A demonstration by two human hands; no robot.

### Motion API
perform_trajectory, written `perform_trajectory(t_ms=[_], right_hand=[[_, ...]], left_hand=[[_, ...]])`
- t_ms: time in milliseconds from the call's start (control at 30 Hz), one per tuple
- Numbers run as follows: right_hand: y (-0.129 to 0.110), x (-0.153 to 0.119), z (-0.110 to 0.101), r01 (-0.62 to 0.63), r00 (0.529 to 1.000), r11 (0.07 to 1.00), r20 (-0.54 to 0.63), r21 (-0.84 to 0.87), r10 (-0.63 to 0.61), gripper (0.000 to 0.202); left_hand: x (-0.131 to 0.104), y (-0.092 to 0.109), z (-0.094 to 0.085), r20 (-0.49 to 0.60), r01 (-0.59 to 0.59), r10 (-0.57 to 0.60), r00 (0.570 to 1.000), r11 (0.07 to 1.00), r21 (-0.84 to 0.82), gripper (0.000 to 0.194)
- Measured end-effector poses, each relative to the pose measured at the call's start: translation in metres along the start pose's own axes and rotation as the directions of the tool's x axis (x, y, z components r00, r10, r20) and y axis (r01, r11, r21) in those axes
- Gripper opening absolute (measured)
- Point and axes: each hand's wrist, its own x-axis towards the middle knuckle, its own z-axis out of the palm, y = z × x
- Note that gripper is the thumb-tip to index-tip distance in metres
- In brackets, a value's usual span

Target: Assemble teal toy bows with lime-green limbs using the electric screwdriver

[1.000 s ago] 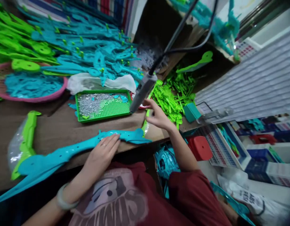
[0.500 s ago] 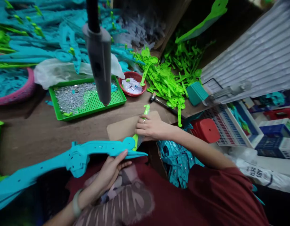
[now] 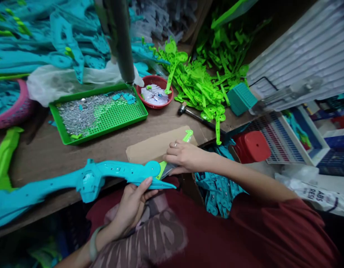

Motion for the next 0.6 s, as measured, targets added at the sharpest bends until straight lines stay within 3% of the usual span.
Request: perform_trajectory(t_ms=[100, 200, 267, 333, 367, 400, 433, 500, 533, 567, 600], right_hand=[[0.002, -0.001, 0.005, -0.017, 1.000, 0.999, -0.018, 0.044, 0.018, 0.045], [0.010, -0.003, 0.007, -0.024, 1.000, 0.999, 0.009, 0.046, 0.024, 0.036], [0.016, -0.007, 0.007, -0.050, 0.999, 0.996, 0.022, 0.071, 0.049, 0.034], [0.027, -0.012, 0.005, -0.095, 0.995, 0.981, -0.014, 0.168, 0.099, 0.043], [0.035, -0.013, 0.001, -0.128, 0.986, 0.963, -0.070, 0.239, 0.148, 0.050], [0.045, -0.012, -0.004, -0.170, 0.959, 0.933, -0.166, 0.317, 0.231, 0.056], [0.056, -0.006, -0.011, -0.205, 0.898, 0.890, -0.284, 0.407, 0.336, 0.060], [0.079, 0.018, -0.031, -0.179, 0.678, 0.778, -0.498, 0.602, 0.542, 0.065], [0.088, 0.036, -0.042, -0.104, 0.569, 0.720, -0.552, 0.687, 0.609, 0.067], [0.095, 0.056, -0.053, 0.002, 0.525, 0.660, -0.563, 0.751, 0.639, 0.070], [0.100, 0.077, -0.063, 0.102, 0.550, 0.593, -0.542, 0.799, 0.636, 0.073]], left_hand=[[0.004, -0.002, 0.006, 0.043, 0.015, -0.017, 0.999, 0.999, 0.030, 0.046], [0.005, -0.001, 0.007, 0.154, 0.110, -0.126, 0.980, 0.988, 0.110, 0.048], [-0.002, 0.008, -0.006, 0.284, 0.135, -0.207, 0.936, 0.958, 0.254, 0.053], [-0.018, 0.025, -0.033, 0.366, -0.045, -0.132, 0.921, 0.898, 0.437, 0.052], [-0.028, 0.035, -0.050, 0.372, -0.211, -0.001, 0.928, 0.823, 0.528, 0.049], [-0.039, 0.046, -0.068, 0.354, -0.375, 0.181, 0.917, 0.689, 0.620, 0.046], [-0.049, 0.057, -0.085, 0.314, -0.496, 0.407, 0.858, 0.494, 0.714, 0.044], [-0.059, 0.081, -0.108, 0.338, -0.552, 0.664, 0.667, 0.135, 0.823, 0.043], [-0.057, 0.094, -0.113, 0.399, -0.552, 0.687, 0.607, 0.003, 0.834, 0.041], [-0.049, 0.107, -0.114, 0.479, -0.564, 0.660, 0.579, -0.101, 0.820, 0.039], [-0.034, 0.121, -0.111, 0.563, -0.583, 0.605, 0.563, -0.192, 0.789, 0.039]])
